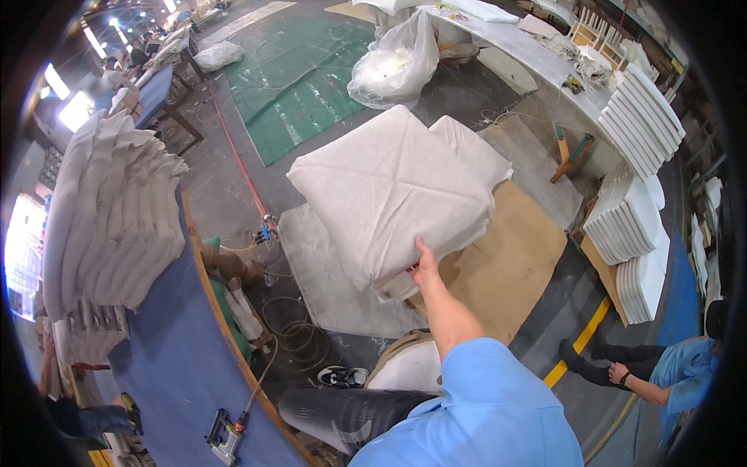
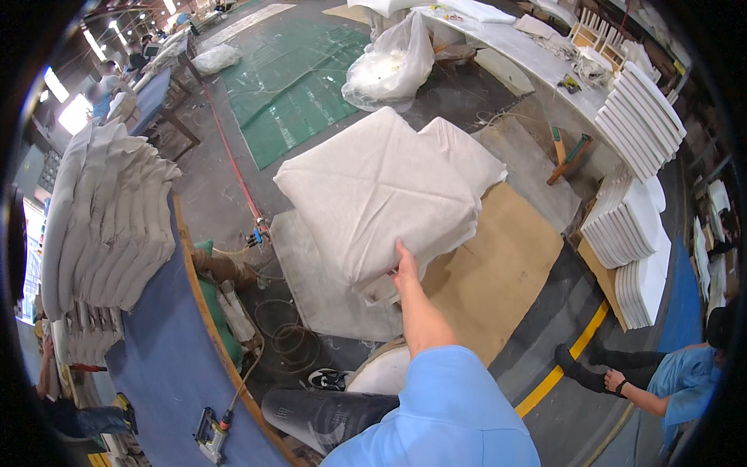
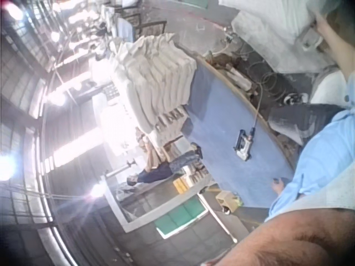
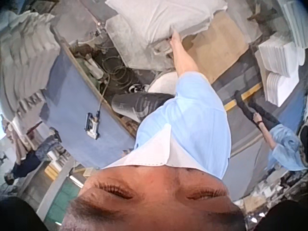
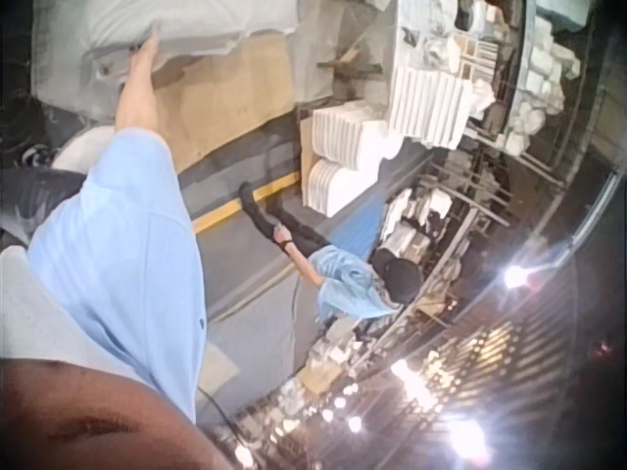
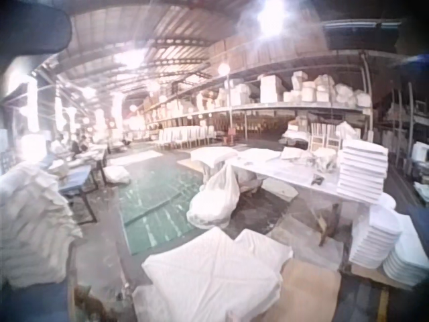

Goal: The person stretches and secures white fabric over a black chair base using a staple gun. They repeatedly fold edges, pull the fabric taut, and staple it in place while working at a blue workbench in a factory setting.

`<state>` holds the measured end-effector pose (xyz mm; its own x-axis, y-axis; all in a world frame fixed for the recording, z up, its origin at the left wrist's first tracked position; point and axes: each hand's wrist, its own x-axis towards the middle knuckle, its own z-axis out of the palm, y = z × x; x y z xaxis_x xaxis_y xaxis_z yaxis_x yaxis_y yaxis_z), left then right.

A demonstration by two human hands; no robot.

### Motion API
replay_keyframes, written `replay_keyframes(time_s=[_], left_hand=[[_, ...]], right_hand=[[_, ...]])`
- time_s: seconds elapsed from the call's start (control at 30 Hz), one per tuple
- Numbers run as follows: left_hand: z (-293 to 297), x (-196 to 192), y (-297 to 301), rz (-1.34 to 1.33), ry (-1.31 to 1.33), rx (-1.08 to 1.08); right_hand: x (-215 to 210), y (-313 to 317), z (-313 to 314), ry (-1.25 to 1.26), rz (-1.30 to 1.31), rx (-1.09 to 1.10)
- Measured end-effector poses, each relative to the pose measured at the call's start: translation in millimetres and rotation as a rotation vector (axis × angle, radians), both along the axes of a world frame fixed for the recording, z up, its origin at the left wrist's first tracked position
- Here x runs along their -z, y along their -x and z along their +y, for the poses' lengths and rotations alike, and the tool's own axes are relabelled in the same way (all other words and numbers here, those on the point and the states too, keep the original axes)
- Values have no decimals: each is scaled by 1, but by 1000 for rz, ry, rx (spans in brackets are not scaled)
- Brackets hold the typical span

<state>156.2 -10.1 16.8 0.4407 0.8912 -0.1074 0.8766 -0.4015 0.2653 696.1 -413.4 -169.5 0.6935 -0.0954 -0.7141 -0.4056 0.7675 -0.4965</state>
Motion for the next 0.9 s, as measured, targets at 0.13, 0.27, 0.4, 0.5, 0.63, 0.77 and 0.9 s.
replay_keyframes(time_s=[0.13,0.27,0.4,0.5,0.63,0.77,0.9], left_hand=[[32,-15,-48,-44,61,23],[44,-19,-71,-64,115,36],[31,-24,-55,-10,136,-15],[16,-17,-36,30,181,-46],[-18,-11,3,109,230,-124],[-62,-16,55,198,274,-220],[-110,-25,104,225,344,-296]], right_hand=[[1,-7,1,-46,-67,41],[-9,-18,-4,-74,-108,53],[-27,-19,9,-148,-197,50],[-47,-34,-1,-203,-257,48],[-61,-42,5,-147,-280,92],[-66,-51,15,-125,-299,74],[-64,-76,13,22,-314,1]])
